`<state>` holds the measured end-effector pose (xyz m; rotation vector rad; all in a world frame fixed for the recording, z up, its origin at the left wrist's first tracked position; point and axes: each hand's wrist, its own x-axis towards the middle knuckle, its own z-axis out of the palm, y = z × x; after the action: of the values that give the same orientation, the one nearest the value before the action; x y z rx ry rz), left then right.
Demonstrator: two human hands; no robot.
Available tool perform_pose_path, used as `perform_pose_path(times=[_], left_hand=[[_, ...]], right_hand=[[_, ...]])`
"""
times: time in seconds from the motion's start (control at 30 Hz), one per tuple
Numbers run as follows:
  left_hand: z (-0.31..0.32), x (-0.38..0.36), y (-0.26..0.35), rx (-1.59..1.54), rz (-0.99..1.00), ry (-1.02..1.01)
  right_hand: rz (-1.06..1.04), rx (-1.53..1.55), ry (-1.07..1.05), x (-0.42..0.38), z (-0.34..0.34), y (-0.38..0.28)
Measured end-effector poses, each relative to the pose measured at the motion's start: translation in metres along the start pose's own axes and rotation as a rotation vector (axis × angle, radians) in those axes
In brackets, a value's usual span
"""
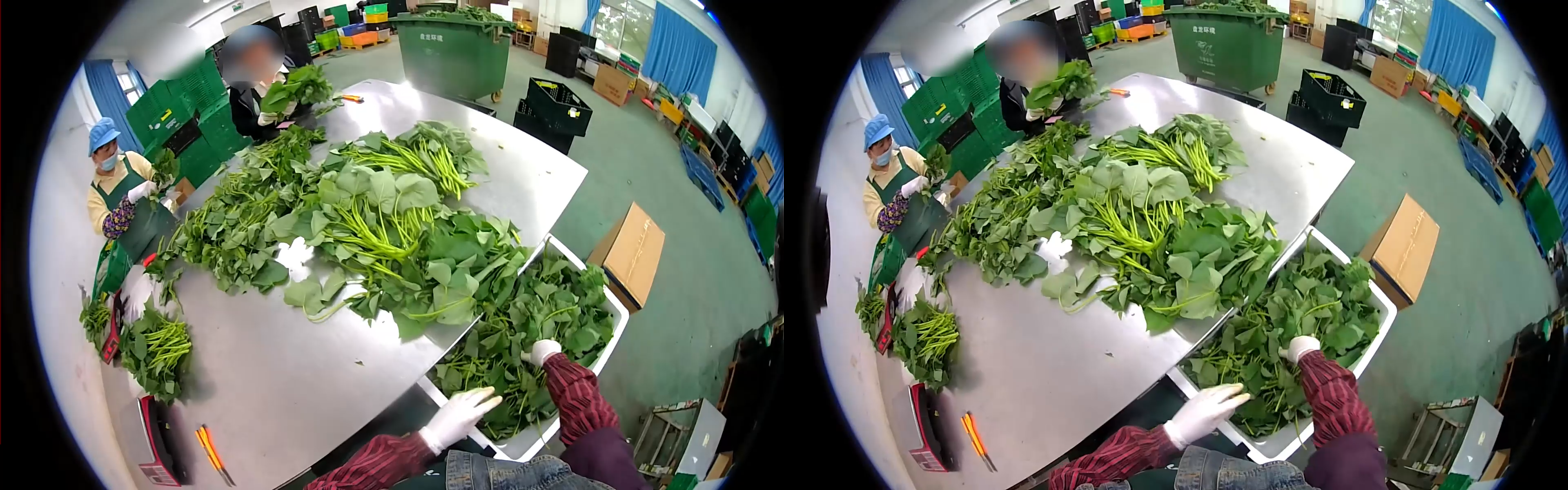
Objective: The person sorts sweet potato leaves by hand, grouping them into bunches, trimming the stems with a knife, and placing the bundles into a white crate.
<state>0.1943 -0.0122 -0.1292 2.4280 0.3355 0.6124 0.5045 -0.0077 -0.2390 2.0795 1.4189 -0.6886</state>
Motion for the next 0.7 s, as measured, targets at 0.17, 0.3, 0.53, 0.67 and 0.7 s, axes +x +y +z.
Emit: perform_pose_path(times=[0.17,0.3,0.53,0.67,0.7], left_hand=[[-0.078,0.006,-0.005,0.156,-0.228,0.364],[-0.096,0.017,-0.026,0.200,-0.417,0.503],[-0.096,0.059,-0.046,0.141,-0.429,0.449],[-0.086,0.071,-0.056,0.212,-0.485,0.356],[-0.082,0.070,-0.055,0.278,-0.491,0.317]], right_hand=[[-0.065,0.304,0.408,-0.049,-0.107,0.041],[-0.267,0.746,0.936,-0.044,-0.198,0.023],[-0.414,0.531,0.780,0.107,-0.209,-0.037],[-0.661,1.569,0.330,0.084,-0.144,-0.087],[-0.468,1.141,0.509,0.065,-0.141,-0.093]])
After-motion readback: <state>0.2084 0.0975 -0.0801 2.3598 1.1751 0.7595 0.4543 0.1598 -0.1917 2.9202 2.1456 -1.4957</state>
